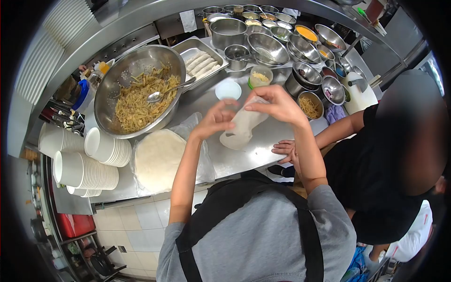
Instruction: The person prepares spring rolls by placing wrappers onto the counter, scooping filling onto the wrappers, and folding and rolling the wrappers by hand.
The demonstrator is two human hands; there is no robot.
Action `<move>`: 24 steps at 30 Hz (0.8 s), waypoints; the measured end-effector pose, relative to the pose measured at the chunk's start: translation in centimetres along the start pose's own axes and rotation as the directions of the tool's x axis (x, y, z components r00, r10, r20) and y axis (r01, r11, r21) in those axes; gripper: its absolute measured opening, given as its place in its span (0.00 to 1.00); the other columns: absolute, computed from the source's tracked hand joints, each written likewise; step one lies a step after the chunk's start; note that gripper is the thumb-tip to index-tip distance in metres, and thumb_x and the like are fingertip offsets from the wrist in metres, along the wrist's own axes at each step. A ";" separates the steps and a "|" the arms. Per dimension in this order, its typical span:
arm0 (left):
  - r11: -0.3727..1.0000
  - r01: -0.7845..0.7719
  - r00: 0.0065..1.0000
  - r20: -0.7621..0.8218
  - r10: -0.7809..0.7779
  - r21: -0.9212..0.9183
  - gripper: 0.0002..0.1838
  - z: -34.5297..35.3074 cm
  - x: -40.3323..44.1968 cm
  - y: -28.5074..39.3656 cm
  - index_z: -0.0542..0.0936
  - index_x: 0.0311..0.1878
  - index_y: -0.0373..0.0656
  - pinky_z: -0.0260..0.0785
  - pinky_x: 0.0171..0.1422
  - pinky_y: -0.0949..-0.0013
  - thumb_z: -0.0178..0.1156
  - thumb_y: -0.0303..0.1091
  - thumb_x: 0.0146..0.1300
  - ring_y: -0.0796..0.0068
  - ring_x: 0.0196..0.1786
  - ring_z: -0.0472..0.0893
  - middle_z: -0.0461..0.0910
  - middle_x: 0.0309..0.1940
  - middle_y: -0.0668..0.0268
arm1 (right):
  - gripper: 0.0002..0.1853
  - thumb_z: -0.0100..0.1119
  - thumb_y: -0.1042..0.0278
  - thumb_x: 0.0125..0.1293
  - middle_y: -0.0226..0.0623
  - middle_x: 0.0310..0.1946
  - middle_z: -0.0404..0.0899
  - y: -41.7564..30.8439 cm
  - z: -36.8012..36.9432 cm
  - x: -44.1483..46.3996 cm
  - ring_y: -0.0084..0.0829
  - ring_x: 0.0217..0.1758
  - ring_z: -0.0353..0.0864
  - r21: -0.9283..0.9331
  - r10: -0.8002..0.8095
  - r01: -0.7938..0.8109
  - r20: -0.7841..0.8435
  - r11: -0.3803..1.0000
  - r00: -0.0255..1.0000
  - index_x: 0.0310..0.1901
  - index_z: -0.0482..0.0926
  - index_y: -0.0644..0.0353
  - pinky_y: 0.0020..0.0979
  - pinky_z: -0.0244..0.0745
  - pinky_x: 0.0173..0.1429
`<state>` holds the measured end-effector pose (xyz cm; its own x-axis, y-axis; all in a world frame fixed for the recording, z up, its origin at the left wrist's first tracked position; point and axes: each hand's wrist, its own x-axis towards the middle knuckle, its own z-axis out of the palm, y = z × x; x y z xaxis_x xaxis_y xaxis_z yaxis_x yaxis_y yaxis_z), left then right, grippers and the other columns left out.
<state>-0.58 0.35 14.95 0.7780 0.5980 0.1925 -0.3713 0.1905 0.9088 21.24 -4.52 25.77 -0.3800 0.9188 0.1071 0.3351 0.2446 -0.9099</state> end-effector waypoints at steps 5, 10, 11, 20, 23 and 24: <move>0.968 0.116 0.993 -0.024 -0.114 0.223 0.16 -2.0 -2.4 -1.8 0.79 0.46 0.38 0.71 0.47 0.77 0.68 0.21 0.53 0.82 0.40 0.80 0.82 0.40 0.66 | 0.06 0.64 0.71 0.61 0.26 0.29 0.80 -0.2 -2.1 -2.5 0.15 0.34 0.75 0.152 -0.030 0.065 -0.223 0.986 0.974 0.36 0.81 0.65 0.20 0.69 0.39; 0.939 0.183 0.961 -0.254 -0.109 0.290 0.12 -0.6 -2.5 3.0 0.81 0.42 0.36 0.71 0.43 0.81 0.67 0.20 0.53 0.84 0.36 0.81 0.84 0.34 0.66 | 0.06 0.63 0.72 0.61 0.28 0.31 0.82 2.6 -3.8 -3.6 0.15 0.32 0.78 0.368 0.136 -0.004 -0.332 0.930 0.933 0.38 0.82 0.64 0.19 0.71 0.38; 0.923 0.191 0.957 -0.274 -0.099 0.333 0.11 -0.5 -2.4 3.4 0.81 0.42 0.36 0.71 0.42 0.81 0.67 0.21 0.54 0.85 0.35 0.81 0.84 0.34 0.67 | 0.07 0.64 0.73 0.61 0.30 0.32 0.83 3.4 -3.9 -3.7 0.16 0.32 0.79 0.358 0.127 0.001 -0.333 0.934 0.934 0.39 0.82 0.64 0.20 0.73 0.38; 0.669 0.268 0.941 -0.337 -0.029 0.693 0.07 -0.8 -2.7 2.0 0.82 0.39 0.34 0.71 0.43 0.78 0.63 0.27 0.60 0.84 0.36 0.80 0.84 0.31 0.66 | 0.06 0.66 0.72 0.59 0.29 0.30 0.82 9.3 -3.0 -5.2 0.18 0.35 0.78 0.116 0.216 -0.205 -0.085 0.972 0.973 0.35 0.83 0.65 0.21 0.72 0.42; 0.581 0.279 0.920 -0.386 0.066 0.765 0.07 -1.4 -2.8 1.1 0.82 0.39 0.35 0.72 0.45 0.75 0.62 0.29 0.62 0.79 0.38 0.81 0.85 0.33 0.63 | 0.06 0.66 0.69 0.59 0.30 0.33 0.81 10.7 -2.1 -4.3 0.23 0.38 0.77 -0.041 0.155 -0.168 -0.221 0.985 0.963 0.34 0.83 0.61 0.25 0.71 0.47; 0.558 0.284 0.910 -0.403 0.099 0.780 0.07 -1.5 -2.9 0.9 0.83 0.39 0.35 0.72 0.47 0.73 0.61 0.29 0.62 0.76 0.39 0.82 0.85 0.35 0.62 | 0.05 0.66 0.68 0.58 0.31 0.35 0.80 10.7 -1.8 -4.4 0.26 0.41 0.77 -0.134 0.109 -0.150 -0.277 0.980 0.955 0.34 0.84 0.60 0.27 0.70 0.48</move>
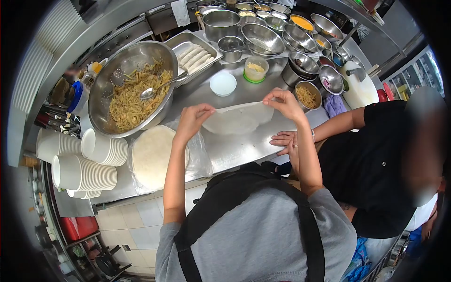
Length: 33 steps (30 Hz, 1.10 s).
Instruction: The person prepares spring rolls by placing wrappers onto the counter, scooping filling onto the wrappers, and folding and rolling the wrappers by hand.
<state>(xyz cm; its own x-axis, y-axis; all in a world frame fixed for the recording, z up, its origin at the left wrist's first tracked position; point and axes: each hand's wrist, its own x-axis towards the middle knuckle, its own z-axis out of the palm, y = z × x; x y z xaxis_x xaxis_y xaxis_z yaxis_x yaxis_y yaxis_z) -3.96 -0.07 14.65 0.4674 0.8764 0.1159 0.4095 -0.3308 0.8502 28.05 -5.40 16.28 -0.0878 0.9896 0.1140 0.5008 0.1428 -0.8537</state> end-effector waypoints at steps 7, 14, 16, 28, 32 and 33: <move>0.800 -0.364 0.899 -0.046 0.436 0.476 0.05 6.7 -6.7 -5.8 0.83 0.35 0.44 0.70 0.52 0.61 0.63 0.32 0.55 0.62 0.49 0.77 0.79 0.44 0.64 | 0.06 0.67 0.67 0.52 0.34 0.49 0.75 5.0 5.3 -6.2 0.40 0.59 0.66 -0.465 -0.262 0.204 -0.062 0.862 0.963 0.32 0.85 0.55 0.44 0.61 0.62; 0.815 -0.322 0.940 0.057 0.337 0.483 0.11 10.2 -10.0 -8.5 0.80 0.40 0.46 0.66 0.56 0.60 0.64 0.33 0.52 0.64 0.50 0.75 0.77 0.42 0.66 | 0.06 0.66 0.67 0.52 0.32 0.48 0.76 7.0 10.0 -8.8 0.40 0.57 0.68 -0.541 -0.159 0.043 -0.169 0.840 0.973 0.33 0.84 0.53 0.45 0.60 0.61; 0.855 -0.247 0.963 0.013 0.271 0.456 0.11 10.3 -9.7 -8.3 0.80 0.40 0.45 0.67 0.54 0.59 0.64 0.32 0.52 0.62 0.50 0.75 0.77 0.42 0.65 | 0.06 0.65 0.67 0.53 0.31 0.46 0.76 8.7 11.7 -6.8 0.39 0.54 0.70 -0.438 -0.158 0.037 -0.243 0.898 0.957 0.34 0.83 0.52 0.45 0.61 0.58; 0.917 0.129 0.987 -0.138 -0.082 0.377 0.05 11.2 -3.9 -9.8 0.80 0.33 0.46 0.68 0.53 0.59 0.65 0.30 0.52 0.56 0.51 0.73 0.73 0.42 0.60 | 0.06 0.63 0.67 0.56 0.34 0.41 0.72 9.5 14.8 -1.7 0.40 0.49 0.72 -0.495 0.052 -0.031 0.029 0.869 0.998 0.35 0.78 0.52 0.45 0.62 0.52; 0.927 0.162 0.981 -0.156 -0.115 0.338 0.06 11.2 -3.3 -10.4 0.79 0.34 0.45 0.68 0.53 0.59 0.65 0.30 0.53 0.56 0.50 0.74 0.73 0.41 0.61 | 0.06 0.60 0.67 0.58 0.35 0.42 0.72 9.1 14.6 -0.8 0.41 0.49 0.72 -0.543 0.090 -0.045 0.057 0.838 0.994 0.38 0.77 0.52 0.45 0.63 0.52; 0.921 0.160 0.982 -0.156 -0.110 0.354 0.06 11.1 -3.3 -10.0 0.79 0.35 0.45 0.68 0.53 0.59 0.65 0.30 0.53 0.56 0.49 0.74 0.73 0.40 0.61 | 0.07 0.59 0.67 0.59 0.36 0.42 0.72 9.0 14.6 -0.8 0.41 0.49 0.72 -0.571 0.082 -0.030 0.064 0.821 0.995 0.39 0.77 0.52 0.45 0.63 0.52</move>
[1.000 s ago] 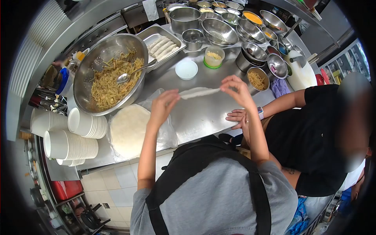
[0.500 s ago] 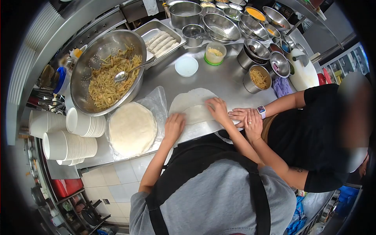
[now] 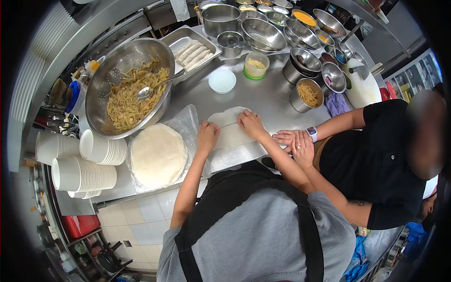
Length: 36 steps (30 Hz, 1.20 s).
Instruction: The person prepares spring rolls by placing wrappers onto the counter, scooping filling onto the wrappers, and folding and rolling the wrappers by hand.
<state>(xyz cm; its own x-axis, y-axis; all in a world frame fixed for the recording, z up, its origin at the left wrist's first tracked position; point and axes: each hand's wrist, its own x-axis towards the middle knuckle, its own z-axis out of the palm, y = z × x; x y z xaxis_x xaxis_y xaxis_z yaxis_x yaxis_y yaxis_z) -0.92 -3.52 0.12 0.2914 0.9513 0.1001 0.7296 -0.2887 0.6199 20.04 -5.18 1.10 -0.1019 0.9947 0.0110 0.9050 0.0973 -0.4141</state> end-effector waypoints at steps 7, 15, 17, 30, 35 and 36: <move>0.931 -0.338 0.941 0.018 0.339 0.137 0.21 -0.2 -2.3 1.3 0.73 0.57 0.43 0.62 0.65 0.56 0.59 0.31 0.59 0.58 0.63 0.68 0.70 0.59 0.60 | 0.16 0.55 0.67 0.62 0.37 0.50 0.74 -0.6 -0.6 -3.9 0.39 0.56 0.70 0.055 -0.209 0.242 -0.342 0.969 0.916 0.52 0.75 0.56 0.48 0.62 0.56; 0.888 -0.388 0.919 0.029 0.393 0.248 0.29 1.0 -4.3 1.1 0.65 0.67 0.44 0.55 0.68 0.54 0.56 0.37 0.63 0.59 0.68 0.63 0.65 0.65 0.61 | 0.16 0.58 0.67 0.60 0.33 0.48 0.74 0.4 0.6 -3.0 0.35 0.54 0.71 0.007 -0.137 0.149 -0.363 0.989 0.922 0.51 0.75 0.56 0.47 0.58 0.60; 0.928 -0.308 0.946 -0.038 0.322 0.210 0.26 0.7 -4.2 1.0 0.67 0.64 0.46 0.58 0.63 0.55 0.57 0.36 0.61 0.58 0.63 0.66 0.69 0.60 0.61 | 0.15 0.61 0.68 0.58 0.32 0.44 0.75 0.8 0.3 -2.0 0.35 0.51 0.72 0.155 -0.023 0.062 -0.246 0.986 0.969 0.47 0.76 0.54 0.46 0.58 0.60; 0.994 -0.063 0.994 -0.082 0.071 0.094 0.12 0.3 -3.2 -1.2 0.79 0.38 0.45 0.68 0.48 0.53 0.52 0.22 0.52 0.58 0.49 0.74 0.72 0.42 0.61 | 0.06 0.61 0.73 0.52 0.30 0.40 0.73 1.5 1.5 -1.1 0.35 0.50 0.70 0.015 -0.159 0.173 -0.322 0.985 0.933 0.33 0.81 0.52 0.42 0.60 0.56; 0.989 -0.145 0.945 -0.293 0.143 0.017 0.12 -4.4 -4.0 2.4 0.81 0.37 0.43 0.69 0.44 0.57 0.59 0.21 0.49 0.58 0.42 0.74 0.72 0.37 0.60 | 0.10 0.62 0.71 0.55 0.33 0.41 0.73 -9.2 -8.3 4.4 0.36 0.52 0.68 0.189 -0.284 0.446 -0.546 0.875 0.788 0.40 0.83 0.51 0.42 0.61 0.54; 0.984 -0.174 0.905 -0.398 0.150 -0.027 0.11 -6.0 -4.1 3.2 0.80 0.37 0.44 0.68 0.42 0.59 0.61 0.21 0.49 0.59 0.41 0.74 0.72 0.36 0.62 | 0.09 0.62 0.71 0.55 0.32 0.42 0.74 -12.4 -10.5 5.7 0.35 0.52 0.69 0.115 -0.373 0.529 -0.585 0.841 0.720 0.40 0.84 0.52 0.41 0.61 0.54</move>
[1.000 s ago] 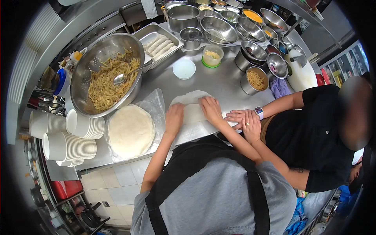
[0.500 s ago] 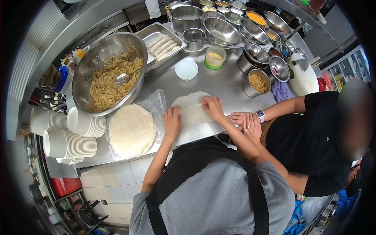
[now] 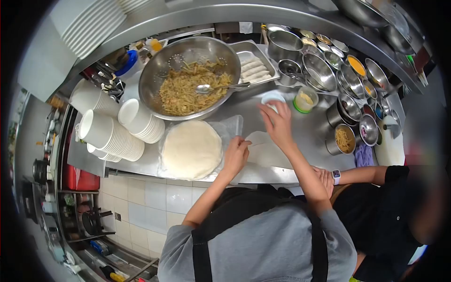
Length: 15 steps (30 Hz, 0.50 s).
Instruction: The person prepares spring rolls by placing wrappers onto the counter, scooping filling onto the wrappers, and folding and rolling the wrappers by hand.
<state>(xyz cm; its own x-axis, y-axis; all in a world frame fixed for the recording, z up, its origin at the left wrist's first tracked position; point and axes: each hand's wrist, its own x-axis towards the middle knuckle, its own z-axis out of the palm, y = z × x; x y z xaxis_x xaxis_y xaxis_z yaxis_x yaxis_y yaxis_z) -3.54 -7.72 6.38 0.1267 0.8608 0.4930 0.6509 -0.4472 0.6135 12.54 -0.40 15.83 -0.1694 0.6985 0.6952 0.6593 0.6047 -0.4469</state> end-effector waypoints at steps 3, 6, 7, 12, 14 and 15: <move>0.995 -0.016 0.974 -0.225 0.037 0.094 0.11 -5.5 1.7 1.1 0.81 0.37 0.44 0.68 0.41 0.61 0.61 0.20 0.50 0.60 0.39 0.74 0.73 0.34 0.62 | 0.09 0.64 0.67 0.55 0.31 0.43 0.74 -3.0 3.7 7.9 0.34 0.53 0.69 -0.108 -0.243 0.244 0.020 0.964 0.970 0.39 0.84 0.55 0.42 0.60 0.54; 0.968 0.056 0.926 -0.374 0.041 0.244 0.09 -11.0 3.0 0.2 0.81 0.37 0.43 0.67 0.42 0.61 0.62 0.21 0.51 0.60 0.39 0.74 0.73 0.33 0.62 | 0.10 0.61 0.67 0.55 0.34 0.43 0.77 -2.6 8.3 11.9 0.38 0.55 0.69 -0.348 -0.115 0.270 0.407 0.898 0.906 0.39 0.84 0.54 0.47 0.58 0.58; 0.955 0.079 0.910 -0.412 0.048 0.286 0.09 -12.7 3.6 -0.5 0.81 0.37 0.43 0.67 0.43 0.61 0.62 0.22 0.52 0.60 0.39 0.73 0.74 0.33 0.62 | 0.10 0.61 0.68 0.55 0.35 0.44 0.78 -2.4 9.7 12.4 0.38 0.55 0.70 -0.371 -0.088 0.289 0.474 0.882 0.876 0.40 0.84 0.54 0.48 0.58 0.58; 0.896 0.196 0.935 -0.353 -0.048 0.397 0.10 -19.0 8.4 -4.3 0.82 0.40 0.40 0.67 0.48 0.60 0.64 0.25 0.52 0.58 0.43 0.75 0.76 0.36 0.59 | 0.12 0.57 0.73 0.56 0.41 0.44 0.83 -2.7 11.3 15.3 0.42 0.56 0.75 -0.385 0.148 0.185 0.690 0.904 0.709 0.41 0.83 0.55 0.52 0.55 0.61; 0.879 0.210 0.968 -0.218 -0.125 0.428 0.13 -19.5 10.6 -6.3 0.83 0.41 0.41 0.68 0.51 0.59 0.67 0.29 0.49 0.57 0.46 0.75 0.77 0.40 0.59 | 0.11 0.56 0.72 0.56 0.42 0.44 0.82 -2.8 11.2 15.4 0.41 0.56 0.76 -0.356 0.155 0.201 0.757 0.913 0.635 0.42 0.82 0.55 0.54 0.54 0.61; 0.864 0.218 0.975 -0.132 -0.176 0.455 0.15 -19.7 11.6 -7.0 0.83 0.41 0.42 0.69 0.52 0.58 0.69 0.30 0.47 0.57 0.48 0.75 0.78 0.42 0.58 | 0.11 0.56 0.71 0.56 0.42 0.44 0.82 -2.8 11.1 15.7 0.41 0.56 0.76 -0.344 0.160 0.206 0.784 0.916 0.599 0.42 0.82 0.55 0.54 0.54 0.61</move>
<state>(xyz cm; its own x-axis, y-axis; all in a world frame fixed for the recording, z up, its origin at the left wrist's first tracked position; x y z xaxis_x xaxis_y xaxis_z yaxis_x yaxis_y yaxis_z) -21.39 0.64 19.94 -0.0901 0.8862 0.4545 0.9300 -0.0883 0.3567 -0.11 13.10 21.73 -0.5704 0.8157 -0.0964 0.8213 0.5659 -0.0724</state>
